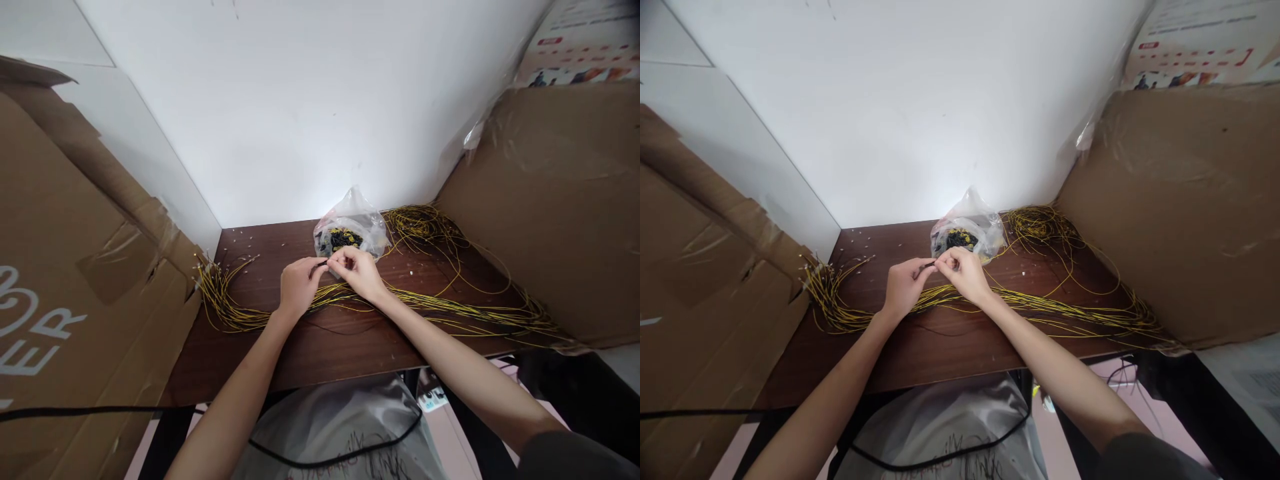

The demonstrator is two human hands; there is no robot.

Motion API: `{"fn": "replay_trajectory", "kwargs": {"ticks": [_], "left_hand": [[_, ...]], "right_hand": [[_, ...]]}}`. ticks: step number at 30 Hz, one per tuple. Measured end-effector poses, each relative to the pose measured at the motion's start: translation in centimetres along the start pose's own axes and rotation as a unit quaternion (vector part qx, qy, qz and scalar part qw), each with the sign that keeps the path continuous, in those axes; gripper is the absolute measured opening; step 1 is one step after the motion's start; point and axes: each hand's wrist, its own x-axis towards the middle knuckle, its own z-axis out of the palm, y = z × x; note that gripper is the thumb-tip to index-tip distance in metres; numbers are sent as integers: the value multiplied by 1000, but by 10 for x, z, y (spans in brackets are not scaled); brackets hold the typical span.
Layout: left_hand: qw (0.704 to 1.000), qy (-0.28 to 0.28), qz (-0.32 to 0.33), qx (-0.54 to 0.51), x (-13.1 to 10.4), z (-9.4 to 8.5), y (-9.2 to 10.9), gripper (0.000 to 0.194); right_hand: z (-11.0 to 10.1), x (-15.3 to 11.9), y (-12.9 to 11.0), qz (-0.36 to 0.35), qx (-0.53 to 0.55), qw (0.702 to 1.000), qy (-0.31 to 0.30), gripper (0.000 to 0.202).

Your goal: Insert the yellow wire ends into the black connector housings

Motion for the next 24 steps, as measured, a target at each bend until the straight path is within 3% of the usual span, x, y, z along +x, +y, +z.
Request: {"fn": "replay_trajectory", "kwargs": {"ticks": [10,16,20,24], "left_hand": [[999,32,30,21,4,-5,-4,16],[998,-13,57,6,3,-3,-2,18],[993,-4,-14,-121,3,1,-2,19],[961,0,-88,-261,5,3,-3,22]], "right_hand": [[-6,5,1,-1,58,998,-13,14],[1,2,1,41,109,993,-19,13],[4,1,-1,62,180,982,-9,16],[2,4,-2,73,226,971,-16,19]]}}
